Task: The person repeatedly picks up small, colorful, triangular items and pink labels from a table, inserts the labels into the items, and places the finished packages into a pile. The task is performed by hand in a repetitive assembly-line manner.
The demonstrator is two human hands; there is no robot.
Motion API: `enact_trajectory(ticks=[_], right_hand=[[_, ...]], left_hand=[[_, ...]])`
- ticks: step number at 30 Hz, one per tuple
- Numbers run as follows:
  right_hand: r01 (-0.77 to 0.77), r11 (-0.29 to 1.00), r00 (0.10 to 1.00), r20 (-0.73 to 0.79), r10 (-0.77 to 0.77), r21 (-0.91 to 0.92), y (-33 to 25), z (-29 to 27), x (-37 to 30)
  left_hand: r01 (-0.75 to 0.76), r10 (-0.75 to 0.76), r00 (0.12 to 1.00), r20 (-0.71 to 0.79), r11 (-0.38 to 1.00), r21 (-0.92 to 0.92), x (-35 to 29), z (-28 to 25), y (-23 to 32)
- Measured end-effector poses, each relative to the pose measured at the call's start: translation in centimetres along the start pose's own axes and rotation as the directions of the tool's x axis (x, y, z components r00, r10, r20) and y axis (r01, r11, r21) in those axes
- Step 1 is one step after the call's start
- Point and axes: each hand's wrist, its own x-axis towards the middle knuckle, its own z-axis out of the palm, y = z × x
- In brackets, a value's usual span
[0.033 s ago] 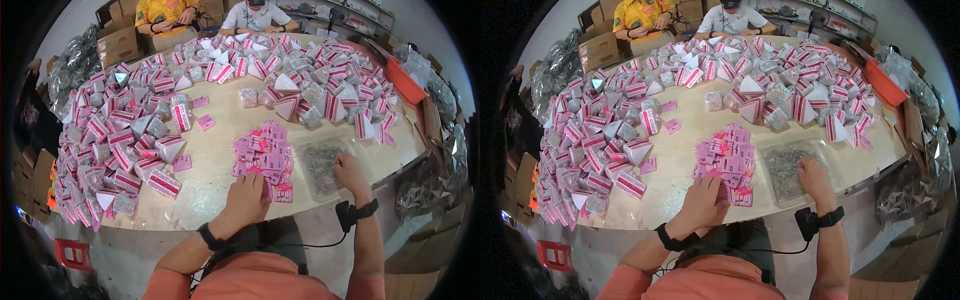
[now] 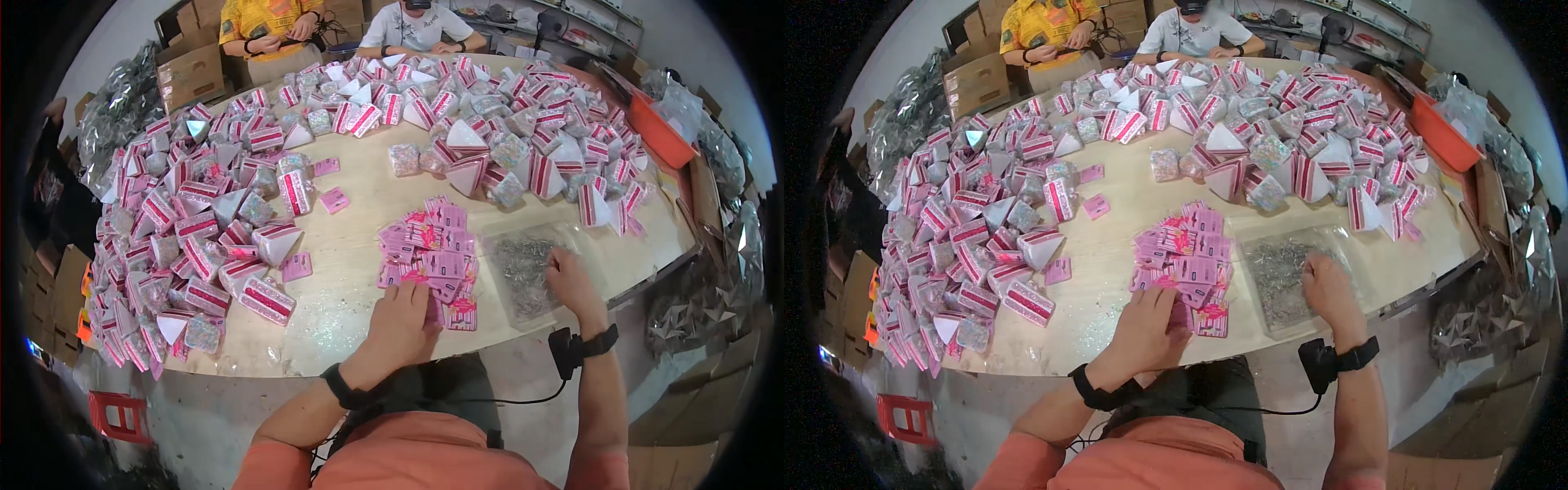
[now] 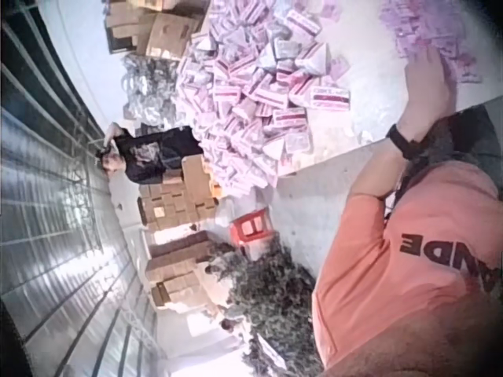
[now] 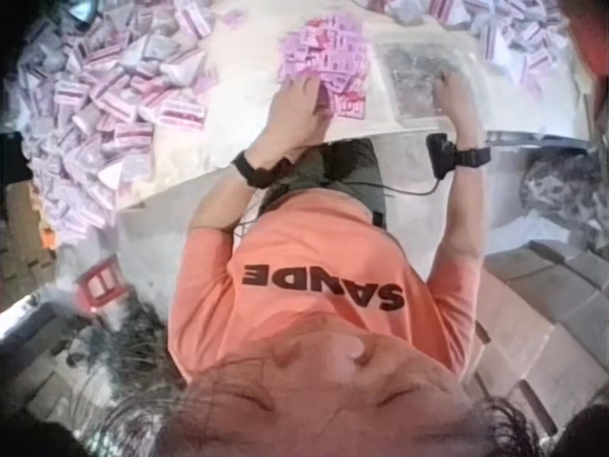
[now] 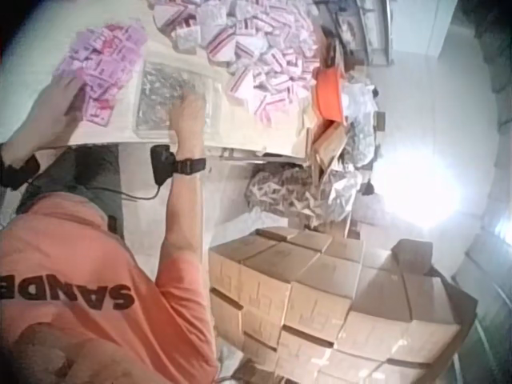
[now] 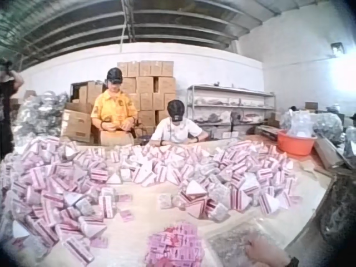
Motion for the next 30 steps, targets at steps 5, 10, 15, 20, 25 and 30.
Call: enact_trajectory(ticks=[5, 10, 15, 20, 25, 30], right_hand=[[-0.044, 0.968, 0.997, -0.056, 0.060, 0.248, -0.5, 0.1, 0.1], [-0.120, 0.936, 0.990, -0.031, 0.138, 0.332, -0.4, 0.5, 0.0], [-0.208, 0.865, 0.971, -0.011, 0.239, 0.458, -0.4, 0.7, 0.3], [-0.206, 0.844, 0.969, -0.019, 0.247, 0.495, -0.9, 0.3, 0.0], [-0.099, 0.811, 0.975, -0.108, 0.196, 0.577, -0.3, 0.7, 0.1], [-0.229, 0.600, 0.942, 0.020, 0.334, 0.767, -0.7, 0.5, 0.0]], left_hand=[[0.006, -0.007, 0.999, -0.045, 1.000, -0.017, 0.2, 0.0, -0.6], [0.008, -0.009, 0.998, -0.064, 1.000, -0.024, 0.3, -0.2, -0.6], [0.037, -0.043, 0.996, -0.083, 0.997, -0.070, 0.8, 0.0, -1.9], [0.127, -0.141, 0.990, -0.027, 0.951, -0.282, 1.9, -1.6, -2.4], [0.227, -0.311, 0.950, 0.008, 0.677, -0.700, 2.0, -2.4, -3.5], [0.299, -0.410, 0.907, 0.101, 0.455, -0.839, 1.9, -3.4, -2.8]])
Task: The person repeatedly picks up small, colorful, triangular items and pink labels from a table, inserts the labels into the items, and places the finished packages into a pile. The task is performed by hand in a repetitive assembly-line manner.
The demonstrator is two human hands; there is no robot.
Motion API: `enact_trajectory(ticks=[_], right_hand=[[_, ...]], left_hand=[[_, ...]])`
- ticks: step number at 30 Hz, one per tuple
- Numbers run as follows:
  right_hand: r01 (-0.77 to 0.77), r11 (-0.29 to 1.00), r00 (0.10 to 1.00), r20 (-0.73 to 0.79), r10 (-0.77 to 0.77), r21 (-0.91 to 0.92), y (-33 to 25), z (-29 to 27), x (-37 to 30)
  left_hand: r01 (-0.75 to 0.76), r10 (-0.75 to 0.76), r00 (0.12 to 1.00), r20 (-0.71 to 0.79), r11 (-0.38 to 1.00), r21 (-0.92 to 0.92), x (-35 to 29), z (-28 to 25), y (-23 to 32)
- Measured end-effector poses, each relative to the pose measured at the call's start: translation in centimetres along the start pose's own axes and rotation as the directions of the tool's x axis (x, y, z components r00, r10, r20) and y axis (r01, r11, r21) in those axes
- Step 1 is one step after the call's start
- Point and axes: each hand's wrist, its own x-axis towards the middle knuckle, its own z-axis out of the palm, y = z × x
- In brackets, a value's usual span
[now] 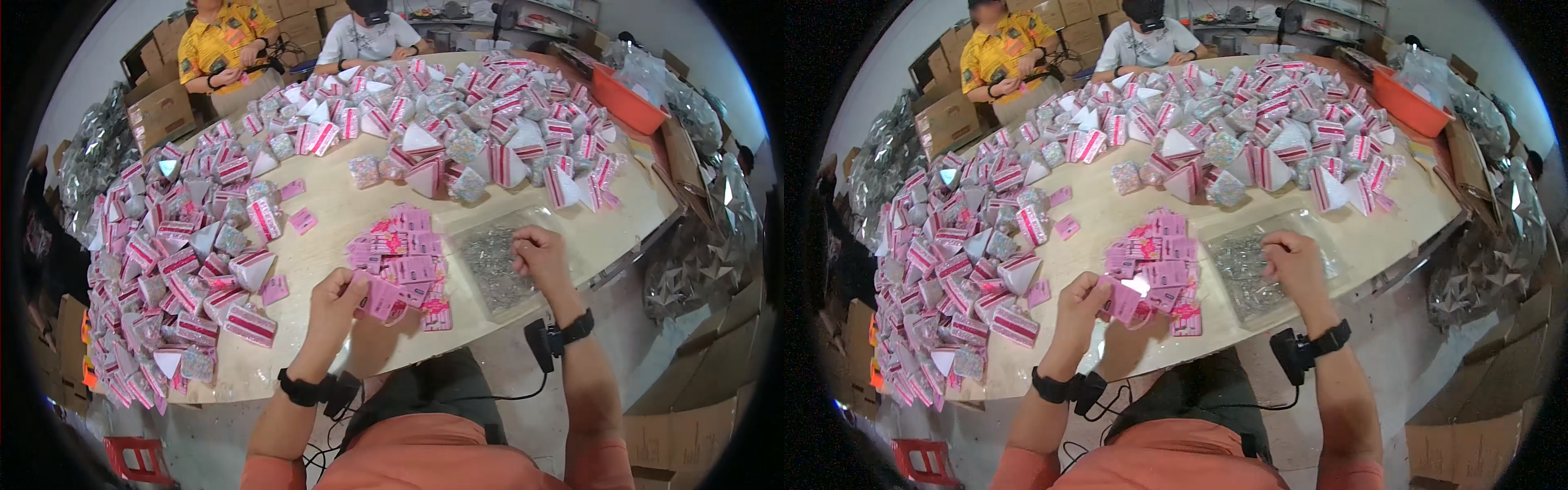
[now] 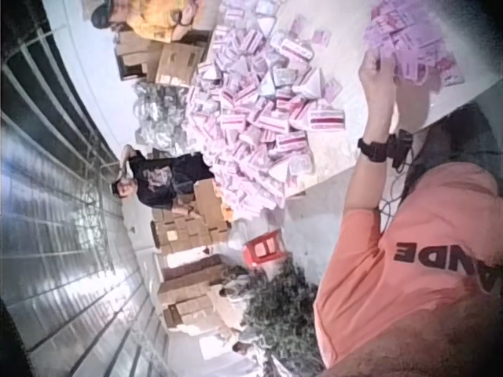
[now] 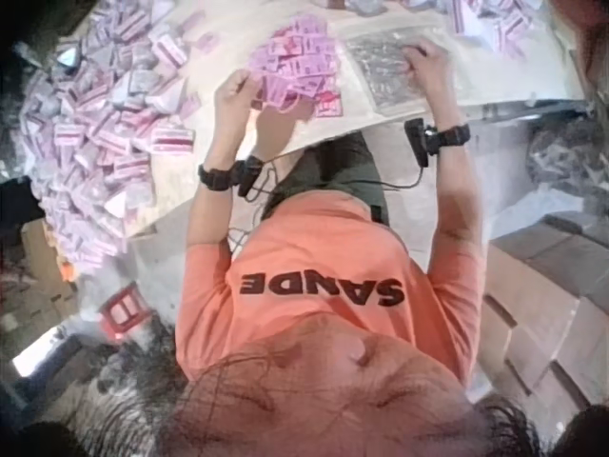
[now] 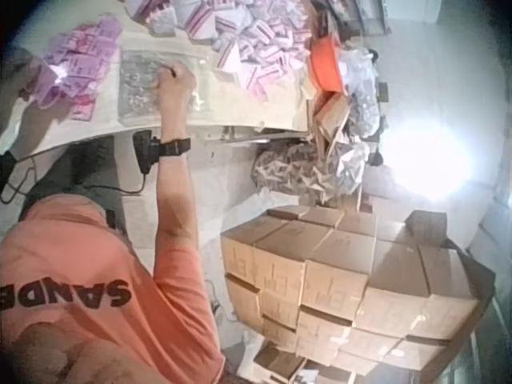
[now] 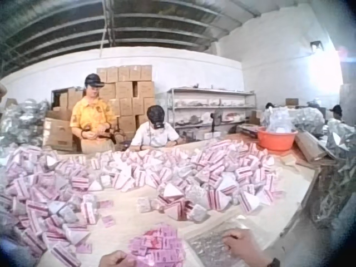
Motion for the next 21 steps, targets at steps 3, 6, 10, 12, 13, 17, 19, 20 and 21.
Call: enact_trajectory(ticks=[3, 6, 10, 12, 13, 17, 19, 20, 21], right_hand=[[-0.020, 0.999, 1.000, 0.006, 0.020, 0.038, 0.2, -0.1, 0.1], [-0.026, 0.997, 1.000, 0.013, 0.025, 0.069, -0.4, -0.1, 0.0], [-0.013, 0.989, 1.000, 0.021, 0.010, 0.151, -1.1, 0.2, -0.7], [-0.030, 0.969, 0.998, 0.066, 0.014, 0.243, -1.2, 1.1, -1.6], [-0.040, 0.956, 0.996, 0.090, 0.014, 0.289, -1.3, 1.7, -2.1], [-0.104, 0.914, 0.975, 0.220, 0.017, 0.393, -2.6, 4.8, -4.7], [-0.130, 0.866, 0.964, 0.265, -0.003, 0.483, -2.6, 6.6, -5.8], [-0.173, 0.825, 0.957, 0.289, 0.012, 0.538, -2.6, 7.3, -6.2], [-0.215, 0.779, 0.949, 0.314, 0.024, 0.590, -2.4, 8.1, -6.7]], left_hand=[[-0.006, 0.006, 1.000, 0.012, 1.000, -0.021, -0.4, -0.1, 0.0], [-0.016, 0.017, 1.000, 0.014, 0.999, -0.038, -0.5, 0.0, 0.2], [-0.018, 0.021, 1.000, 0.020, 0.985, -0.170, -0.7, 0.1, 0.2], [0.006, 0.002, 1.000, 0.029, 0.961, -0.276, -0.9, 0.1, 0.2], [0.023, -0.012, 0.999, 0.036, 0.944, -0.328, -1.1, 0.2, 0.3], [0.079, -0.064, 0.997, 0.048, 0.850, -0.521, -1.8, 0.9, 0.9], [0.094, -0.080, 0.996, 0.049, 0.817, -0.569, -2.1, 0.9, 1.1], [0.094, -0.075, 0.996, 0.058, 0.809, -0.580, -2.3, 0.8, 1.0], [0.095, -0.069, 0.995, 0.067, 0.802, -0.590, -2.4, 0.8, 0.9]])
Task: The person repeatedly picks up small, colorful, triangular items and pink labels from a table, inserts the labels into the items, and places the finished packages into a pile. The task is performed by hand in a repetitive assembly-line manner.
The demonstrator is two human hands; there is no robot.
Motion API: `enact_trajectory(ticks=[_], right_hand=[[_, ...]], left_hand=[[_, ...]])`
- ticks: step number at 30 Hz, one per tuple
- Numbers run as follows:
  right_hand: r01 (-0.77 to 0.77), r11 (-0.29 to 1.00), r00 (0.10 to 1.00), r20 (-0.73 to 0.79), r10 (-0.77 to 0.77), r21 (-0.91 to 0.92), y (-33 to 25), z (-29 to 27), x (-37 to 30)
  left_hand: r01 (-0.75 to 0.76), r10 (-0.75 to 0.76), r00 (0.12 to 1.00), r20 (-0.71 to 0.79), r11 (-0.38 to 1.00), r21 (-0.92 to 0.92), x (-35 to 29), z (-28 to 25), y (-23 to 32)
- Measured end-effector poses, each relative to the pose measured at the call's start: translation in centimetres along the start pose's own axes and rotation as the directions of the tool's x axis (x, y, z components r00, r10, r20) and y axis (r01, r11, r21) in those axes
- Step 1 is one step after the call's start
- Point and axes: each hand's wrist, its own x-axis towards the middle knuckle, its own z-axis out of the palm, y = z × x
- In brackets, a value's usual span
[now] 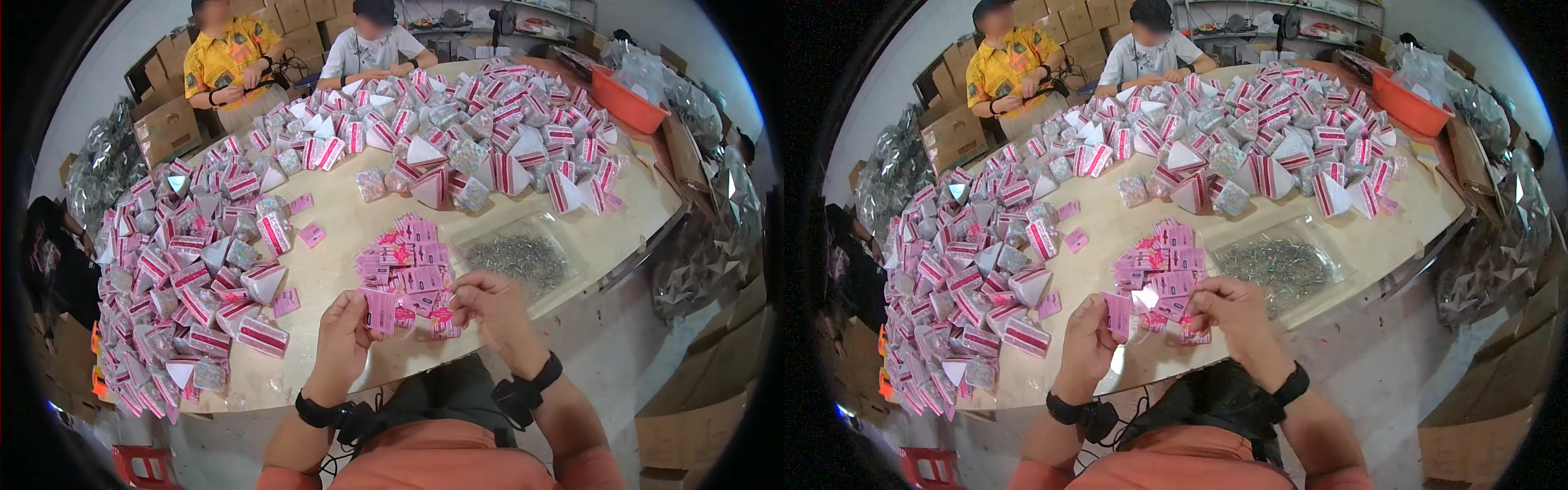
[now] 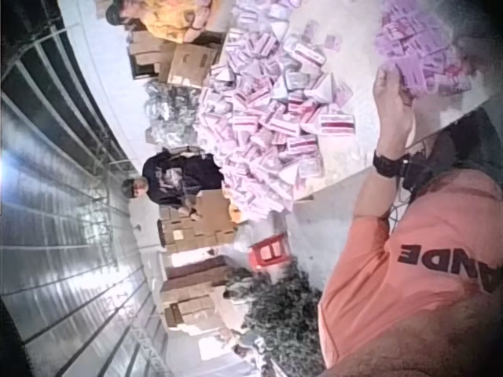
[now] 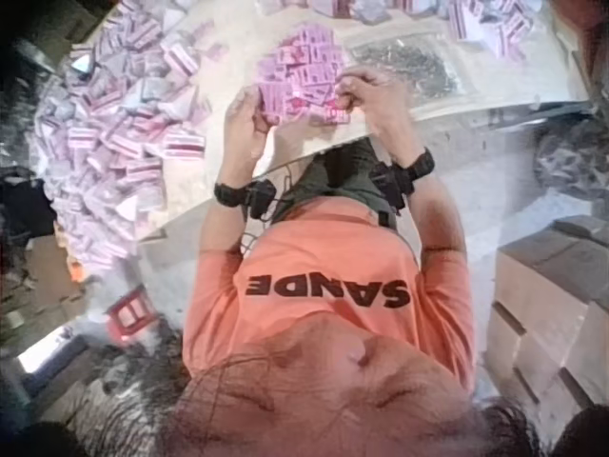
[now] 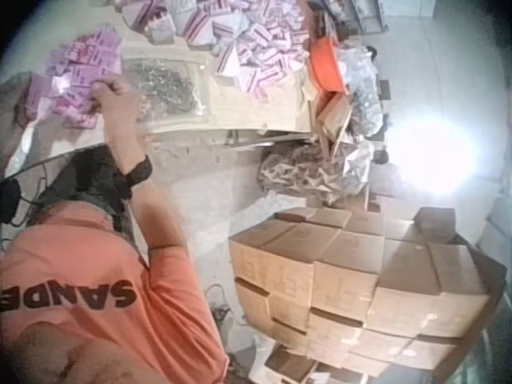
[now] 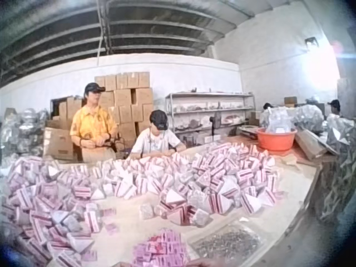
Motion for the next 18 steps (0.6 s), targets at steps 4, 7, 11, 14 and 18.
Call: enact_trajectory(ticks=[4, 7, 11, 14, 18], right_hand=[[-0.103, 0.970, 0.995, 0.039, 0.097, 0.221, 1.9, 1.6, -0.5], [-0.188, 0.935, 0.982, 0.042, 0.184, 0.301, 2.9, 2.7, -1.0], [-0.249, 0.892, 0.968, 0.082, 0.236, 0.377, 3.4, 3.9, -1.5], [-0.320, 0.843, 0.947, 0.165, 0.275, 0.432, 3.1, 4.4, -2.0], [-0.336, 0.800, 0.938, 0.251, 0.238, 0.497, 3.3, 4.6, -2.1]], left_hand=[[0.014, -0.014, 1.000, -0.005, 1.000, -0.024, -0.6, 0.4, 0.1], [0.001, -0.001, 1.000, -0.014, 1.000, -0.022, -1.1, 1.1, -0.1], [-0.015, 0.015, 0.999, -0.050, 1.000, 0.008, -1.2, 1.1, -0.9], [-0.018, 0.022, 0.996, -0.083, 0.999, 0.038, -1.3, 1.1, -1.4], [-0.023, 0.028, 0.997, -0.075, 0.998, 0.067, -1.4, 0.3, -2.0]])
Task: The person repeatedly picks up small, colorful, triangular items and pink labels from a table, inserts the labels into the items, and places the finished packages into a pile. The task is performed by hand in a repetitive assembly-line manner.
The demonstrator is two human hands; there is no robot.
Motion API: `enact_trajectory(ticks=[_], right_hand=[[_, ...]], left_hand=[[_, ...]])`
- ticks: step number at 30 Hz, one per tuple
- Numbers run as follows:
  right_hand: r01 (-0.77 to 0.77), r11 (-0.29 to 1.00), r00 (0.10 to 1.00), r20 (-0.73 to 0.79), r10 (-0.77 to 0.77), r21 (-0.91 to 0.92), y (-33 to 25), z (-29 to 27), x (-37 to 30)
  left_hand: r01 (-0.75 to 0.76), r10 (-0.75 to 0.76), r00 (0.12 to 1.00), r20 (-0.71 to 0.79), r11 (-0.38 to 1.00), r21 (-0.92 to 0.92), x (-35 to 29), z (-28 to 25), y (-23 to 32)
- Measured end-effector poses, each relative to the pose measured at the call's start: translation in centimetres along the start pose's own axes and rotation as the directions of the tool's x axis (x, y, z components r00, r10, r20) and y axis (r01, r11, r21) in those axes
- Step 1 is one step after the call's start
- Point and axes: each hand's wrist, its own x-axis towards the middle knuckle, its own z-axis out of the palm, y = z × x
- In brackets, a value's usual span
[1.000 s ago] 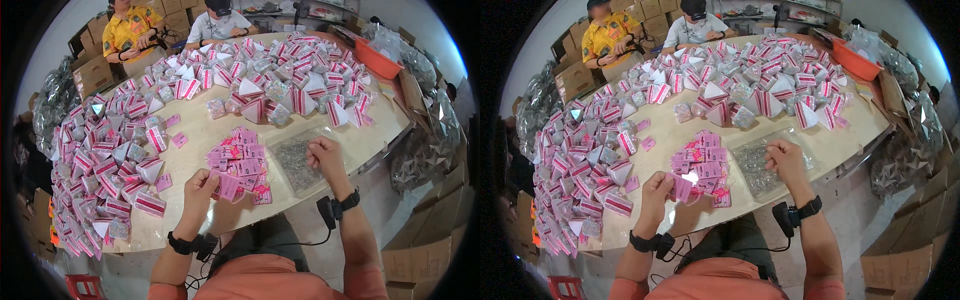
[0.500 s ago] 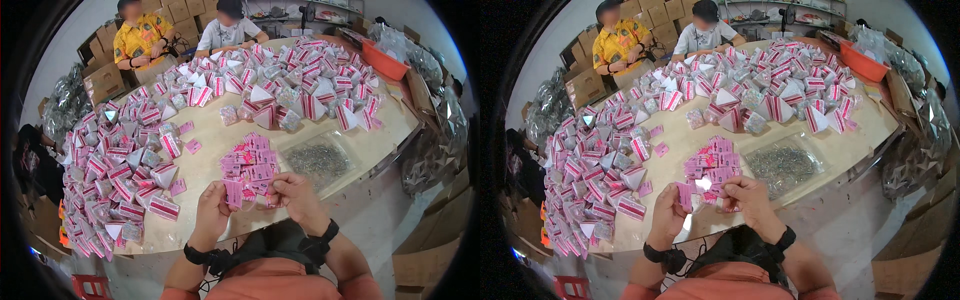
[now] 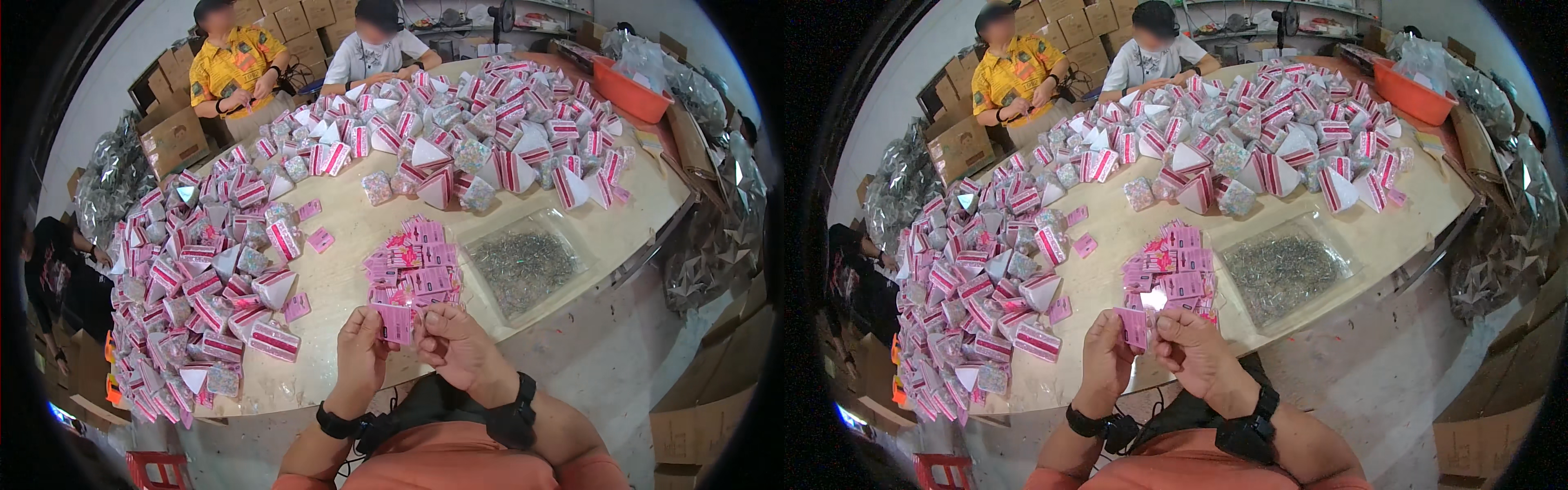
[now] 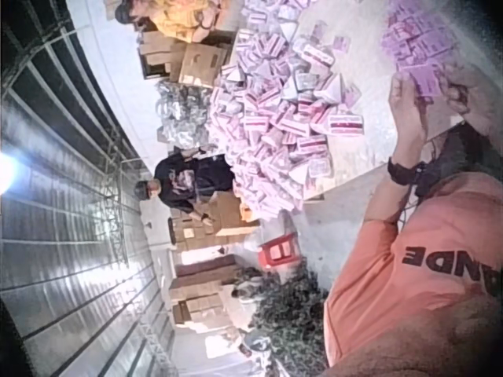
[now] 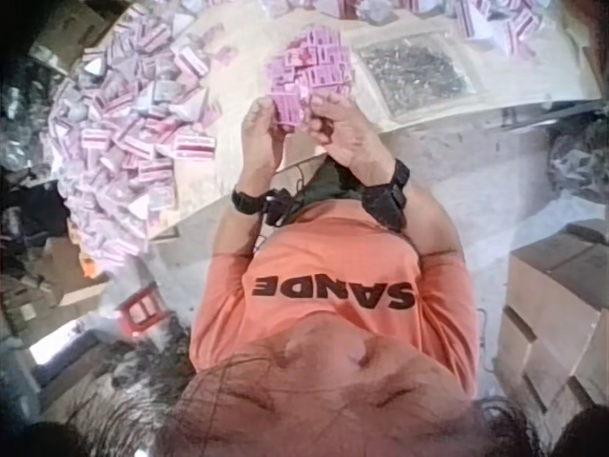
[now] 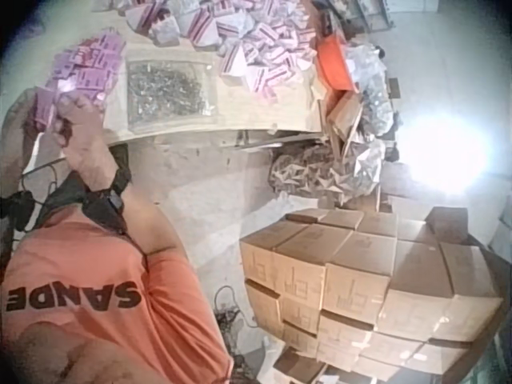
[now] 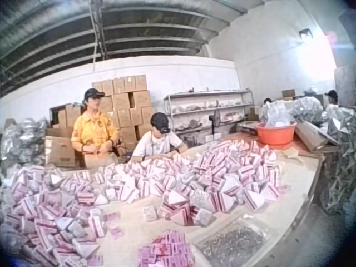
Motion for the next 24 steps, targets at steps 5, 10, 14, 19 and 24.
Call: enact_trajectory(ticks=[5, 10, 14, 19, 24], right_hand=[[-0.004, 0.999, 1.000, -0.015, 0.004, 0.039, 0.5, 0.6, 0.0], [0.063, 0.998, 0.997, -0.046, -0.063, -0.001, 0.6, 1.3, -0.3], [0.082, 0.992, 0.985, -0.141, -0.096, -0.099, 1.2, 2.1, -0.4], [0.100, 0.967, 0.986, -0.109, -0.128, -0.235, 1.2, 2.0, -0.5], [0.290, 0.743, 0.931, -0.003, -0.366, -0.603, 0.7, 1.1, 0.0]], left_hand=[[-0.193, 0.220, 0.975, -0.028, 0.905, 0.379, -0.6, -1.3, -1.0], [-0.654, 0.607, 0.666, 0.434, 0.196, 0.731, -2.4, 0.1, 1.7], [-0.678, 0.579, 0.646, 0.498, 0.136, 0.722, -2.6, 1.5, 2.6], [-0.660, 0.582, 0.661, 0.473, 0.151, 0.736, -2.0, 2.1, 2.9], [-0.640, 0.575, 0.708, 0.411, 0.274, 0.718, -2.2, 1.7, 3.7]])
